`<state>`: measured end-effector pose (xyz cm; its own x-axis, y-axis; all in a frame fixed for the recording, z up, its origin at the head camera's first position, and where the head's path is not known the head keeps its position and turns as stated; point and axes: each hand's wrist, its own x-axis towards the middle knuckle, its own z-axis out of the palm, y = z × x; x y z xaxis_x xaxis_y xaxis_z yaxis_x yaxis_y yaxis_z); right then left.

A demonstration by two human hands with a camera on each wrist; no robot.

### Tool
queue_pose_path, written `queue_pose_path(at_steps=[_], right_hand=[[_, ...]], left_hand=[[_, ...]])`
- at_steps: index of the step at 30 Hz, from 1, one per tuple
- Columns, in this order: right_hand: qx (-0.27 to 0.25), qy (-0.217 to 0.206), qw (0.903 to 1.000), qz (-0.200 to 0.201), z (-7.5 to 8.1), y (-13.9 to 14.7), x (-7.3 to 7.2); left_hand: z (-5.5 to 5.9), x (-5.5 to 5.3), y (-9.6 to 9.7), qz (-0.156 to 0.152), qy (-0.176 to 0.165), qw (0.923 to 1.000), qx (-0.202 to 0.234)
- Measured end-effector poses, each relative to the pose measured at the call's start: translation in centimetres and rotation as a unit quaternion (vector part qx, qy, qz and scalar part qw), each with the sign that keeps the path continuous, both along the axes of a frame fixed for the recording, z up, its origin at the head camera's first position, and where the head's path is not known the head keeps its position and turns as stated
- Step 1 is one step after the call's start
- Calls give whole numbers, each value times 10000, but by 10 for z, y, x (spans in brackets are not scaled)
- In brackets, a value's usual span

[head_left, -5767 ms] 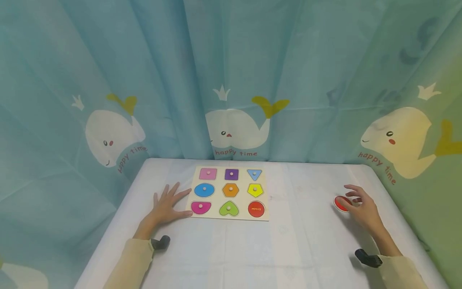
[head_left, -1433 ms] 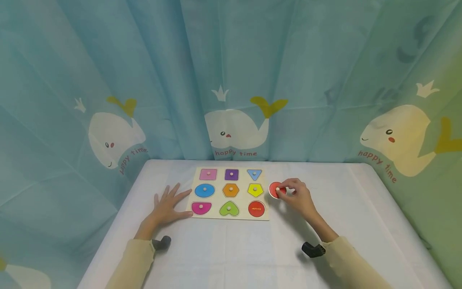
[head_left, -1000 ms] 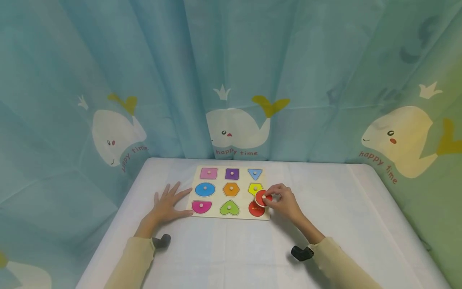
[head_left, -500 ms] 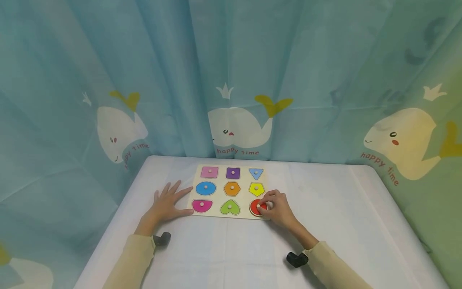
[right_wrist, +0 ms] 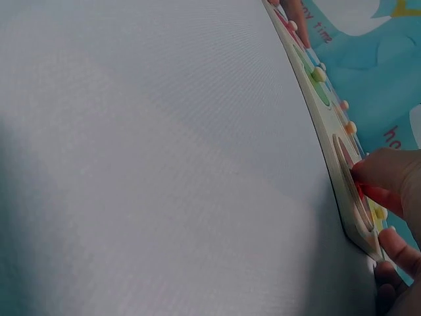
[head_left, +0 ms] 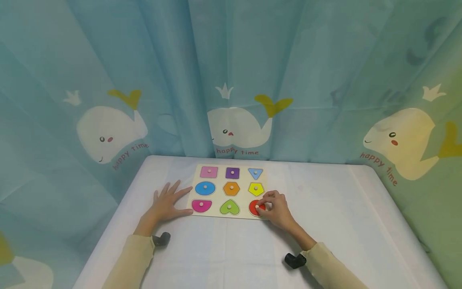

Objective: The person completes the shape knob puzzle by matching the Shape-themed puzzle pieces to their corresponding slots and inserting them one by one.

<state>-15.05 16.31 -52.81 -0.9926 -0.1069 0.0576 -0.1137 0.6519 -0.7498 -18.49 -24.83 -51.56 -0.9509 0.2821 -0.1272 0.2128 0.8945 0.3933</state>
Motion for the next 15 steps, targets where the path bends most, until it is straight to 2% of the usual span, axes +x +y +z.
queue_pose_path(at_steps=[9, 15], right_hand=[[-90, 169, 9998, 73, -5, 3, -1], [-187, 73, 9998, 26, -8, 2, -1]], left_hand=[[-2, 0, -1, -34, 116, 9999, 52], [1, 3, -1, -70, 92, 9998, 164]])
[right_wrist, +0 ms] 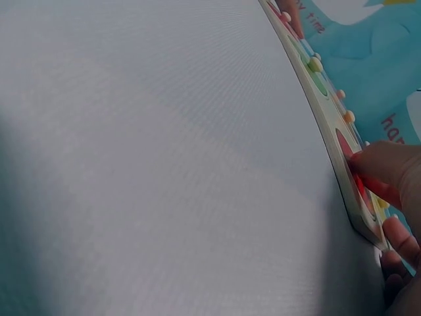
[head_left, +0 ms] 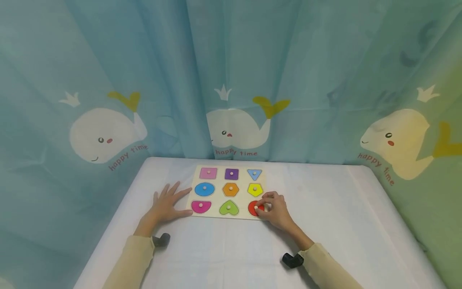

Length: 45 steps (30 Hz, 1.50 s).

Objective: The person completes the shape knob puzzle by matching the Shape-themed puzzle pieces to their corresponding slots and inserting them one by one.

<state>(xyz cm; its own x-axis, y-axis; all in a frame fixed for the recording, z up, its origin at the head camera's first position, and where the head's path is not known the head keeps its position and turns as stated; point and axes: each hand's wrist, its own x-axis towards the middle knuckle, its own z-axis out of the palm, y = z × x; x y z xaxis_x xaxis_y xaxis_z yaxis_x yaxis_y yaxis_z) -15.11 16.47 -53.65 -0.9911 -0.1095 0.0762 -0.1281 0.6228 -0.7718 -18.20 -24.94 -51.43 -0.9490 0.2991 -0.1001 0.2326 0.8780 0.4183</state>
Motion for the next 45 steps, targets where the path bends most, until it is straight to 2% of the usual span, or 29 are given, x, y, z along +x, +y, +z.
queue_pose_path(at_steps=[9, 23, 29, 31, 37, 41, 45], right_hand=[[87, -65, 9999, -80, -4, -1, 1], [70, 56, 10000, -44, -4, 1, 3], [114, 124, 9998, 82, -2, 2, 3], [157, -10, 9998, 139, 0, 3, 2], [242, -346, 9969, 669, 15, 12, 0], [268, -288, 9927, 1141, 26, 22, -5], [304, -192, 9883, 1483, 38, 29, -11]], left_hand=[[-3, 1, -1, 2, -10, 10000, 14], [1, 2, 2, -55, 133, 9999, -81], [2, 0, 1, -53, 22, 10000, -21], [4, 0, 2, -51, -51, 10000, 14], [13, -2, 1, 1, -190, 9998, 91], [21, -7, 2, -61, 90, 9996, 248], [31, -13, 4, -35, 575, 9980, 260]])
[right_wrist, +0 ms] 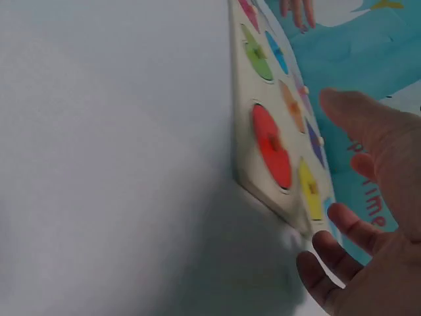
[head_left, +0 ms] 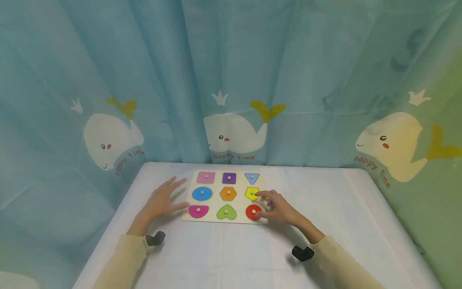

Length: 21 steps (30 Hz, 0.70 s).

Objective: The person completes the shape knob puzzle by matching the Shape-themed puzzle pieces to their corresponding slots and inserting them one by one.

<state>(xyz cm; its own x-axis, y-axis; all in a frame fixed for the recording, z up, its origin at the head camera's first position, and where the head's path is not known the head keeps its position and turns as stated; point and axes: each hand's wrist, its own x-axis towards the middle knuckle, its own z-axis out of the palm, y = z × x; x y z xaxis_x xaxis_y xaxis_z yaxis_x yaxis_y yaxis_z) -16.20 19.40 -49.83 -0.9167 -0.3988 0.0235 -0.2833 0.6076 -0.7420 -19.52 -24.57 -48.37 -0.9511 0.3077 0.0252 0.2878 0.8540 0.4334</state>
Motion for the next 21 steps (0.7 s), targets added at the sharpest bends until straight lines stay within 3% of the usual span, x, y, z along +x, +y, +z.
queue_pose_path(at_steps=[8, 13, 21], right_hand=[[-149, 168, 9993, 306, 31, 8, -12], [-271, 405, 9983, 318, 51, 10, -17], [-395, 618, 9967, 360, 70, 16, -17]], left_hand=[[21, -11, 11, 281, 1130, 9931, -148], [37, -14, 28, 476, 1418, 9879, -404], [54, -16, 45, 442, 1800, 9801, -705]])
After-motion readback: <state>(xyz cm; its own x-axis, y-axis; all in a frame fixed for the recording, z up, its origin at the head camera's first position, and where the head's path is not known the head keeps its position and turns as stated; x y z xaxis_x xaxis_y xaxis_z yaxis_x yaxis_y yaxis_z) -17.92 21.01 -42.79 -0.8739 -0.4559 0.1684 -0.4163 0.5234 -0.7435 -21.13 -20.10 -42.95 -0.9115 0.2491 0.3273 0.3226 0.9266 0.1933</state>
